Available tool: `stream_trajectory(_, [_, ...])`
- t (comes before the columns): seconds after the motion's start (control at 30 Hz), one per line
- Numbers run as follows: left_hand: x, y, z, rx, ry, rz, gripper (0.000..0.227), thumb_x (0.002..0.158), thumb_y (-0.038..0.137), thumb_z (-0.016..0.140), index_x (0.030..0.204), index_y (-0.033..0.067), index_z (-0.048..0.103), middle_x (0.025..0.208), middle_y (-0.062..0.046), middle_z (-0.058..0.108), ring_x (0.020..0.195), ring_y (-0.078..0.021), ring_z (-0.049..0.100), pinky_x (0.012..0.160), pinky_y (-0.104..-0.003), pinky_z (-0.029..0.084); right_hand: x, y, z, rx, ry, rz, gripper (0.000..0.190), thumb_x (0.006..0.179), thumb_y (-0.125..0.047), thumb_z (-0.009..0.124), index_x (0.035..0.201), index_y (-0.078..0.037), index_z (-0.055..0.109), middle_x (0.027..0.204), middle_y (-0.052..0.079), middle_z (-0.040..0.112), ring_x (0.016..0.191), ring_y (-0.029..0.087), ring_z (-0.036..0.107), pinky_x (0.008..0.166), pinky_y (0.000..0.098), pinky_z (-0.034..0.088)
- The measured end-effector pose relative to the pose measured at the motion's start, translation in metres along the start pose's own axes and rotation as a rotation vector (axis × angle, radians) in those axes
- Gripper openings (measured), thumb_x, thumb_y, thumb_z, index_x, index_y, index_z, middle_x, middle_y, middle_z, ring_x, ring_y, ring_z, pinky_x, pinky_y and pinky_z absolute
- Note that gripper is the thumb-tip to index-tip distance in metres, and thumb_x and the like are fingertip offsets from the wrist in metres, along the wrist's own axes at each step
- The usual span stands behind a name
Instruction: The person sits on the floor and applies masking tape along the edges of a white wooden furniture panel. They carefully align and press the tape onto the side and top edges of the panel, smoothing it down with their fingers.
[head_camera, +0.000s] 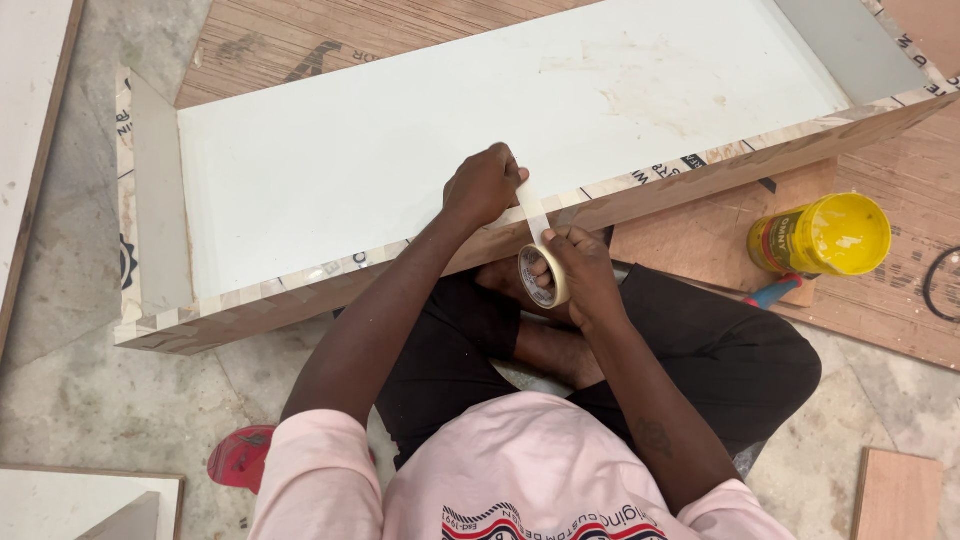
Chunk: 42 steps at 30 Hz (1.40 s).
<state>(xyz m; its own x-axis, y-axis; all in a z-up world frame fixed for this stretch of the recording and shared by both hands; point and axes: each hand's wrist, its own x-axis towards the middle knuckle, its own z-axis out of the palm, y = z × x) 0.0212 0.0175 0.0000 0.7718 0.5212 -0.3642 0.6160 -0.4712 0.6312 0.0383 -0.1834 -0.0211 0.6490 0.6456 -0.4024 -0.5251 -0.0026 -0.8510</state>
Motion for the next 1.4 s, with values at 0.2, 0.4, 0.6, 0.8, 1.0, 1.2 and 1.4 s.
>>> stream_trajectory(0.2, [0.051, -0.031, 0.025, 0.146, -0.301, 0.05, 0.036, 0.085, 0.043, 0.077, 0.101, 0.0106, 0.075, 0.094, -0.007, 0.076, 0.087, -0.0192, 0.07, 0.078, -0.04, 0.055, 0.011, 0.009, 0.005, -0.101, 0.022, -0.04, 0.021, 0.1, -0.024, 0.066, 0.095, -0.003, 0.065, 0.067, 0.006, 0.067, 0.051, 0.01, 0.061, 0.049, 0.023, 0.052])
stream_trajectory(0.4, [0.055, -0.038, 0.019, 0.203, -0.326, 0.054, 0.033, 0.085, 0.042, 0.075, 0.092, 0.0095, 0.079, 0.081, -0.006, 0.075, 0.074, -0.0182, 0.069, 0.069, -0.039, 0.055, 0.014, 0.011, 0.004, -0.121, 0.029, -0.074, 0.02, 0.1, -0.023, 0.067, 0.094, -0.003, 0.067, 0.066, 0.006, 0.066, 0.051, 0.01, 0.06, 0.048, 0.0233, 0.051])
stream_trajectory(0.6, [0.007, -0.013, -0.014, -0.219, -0.19, 0.249, 0.045, 0.086, 0.052, 0.074, 0.083, 0.0079, 0.079, 0.077, -0.004, 0.078, 0.072, -0.0155, 0.074, 0.07, -0.032, 0.059, 0.018, 0.014, 0.003, -0.116, 0.029, -0.067, 0.022, 0.101, -0.023, 0.066, 0.092, -0.004, 0.066, 0.066, 0.005, 0.065, 0.05, 0.009, 0.059, 0.047, 0.0234, 0.05])
stream_trajectory(0.8, [-0.049, 0.009, 0.005, 0.357, 0.157, 0.455, 0.03, 0.083, 0.036, 0.08, 0.093, 0.008, 0.074, 0.089, -0.009, 0.072, 0.084, -0.0268, 0.071, 0.071, -0.043, 0.056, 0.018, 0.023, -0.001, -0.034, 0.006, -0.081, 0.021, 0.1, -0.024, 0.067, 0.098, -0.003, 0.068, 0.071, 0.004, 0.067, 0.055, 0.009, 0.063, 0.05, 0.0226, 0.051])
stream_trajectory(1.0, [-0.054, 0.01, 0.021, 0.489, 0.17, 0.435, 0.036, 0.087, 0.039, 0.078, 0.096, 0.0056, 0.067, 0.092, -0.01, 0.07, 0.091, -0.0254, 0.07, 0.069, -0.041, 0.057, 0.014, 0.031, -0.015, -0.037, 0.031, -0.025, 0.025, 0.101, -0.026, 0.065, 0.112, -0.004, 0.069, 0.067, 0.004, 0.064, 0.054, 0.009, 0.061, 0.048, 0.0228, 0.05])
stream_trajectory(1.2, [-0.05, 0.008, 0.028, 0.546, 0.156, 0.429, 0.035, 0.086, 0.035, 0.079, 0.094, 0.0038, 0.066, 0.093, -0.012, 0.07, 0.091, -0.0276, 0.07, 0.069, -0.041, 0.058, 0.005, 0.032, -0.009, -0.048, 0.03, -0.062, 0.026, 0.102, -0.023, 0.061, 0.116, -0.002, 0.067, 0.069, 0.004, 0.066, 0.055, 0.01, 0.062, 0.048, 0.0232, 0.051])
stream_trajectory(1.4, [-0.048, 0.007, 0.033, 0.619, 0.137, 0.403, 0.038, 0.083, 0.036, 0.081, 0.097, 0.0037, 0.066, 0.094, -0.012, 0.07, 0.09, -0.027, 0.071, 0.068, -0.041, 0.057, 0.002, 0.022, -0.005, -0.184, 0.057, -0.05, 0.025, 0.104, -0.022, 0.06, 0.109, 0.002, 0.068, 0.07, 0.006, 0.067, 0.053, 0.01, 0.063, 0.048, 0.0234, 0.051])
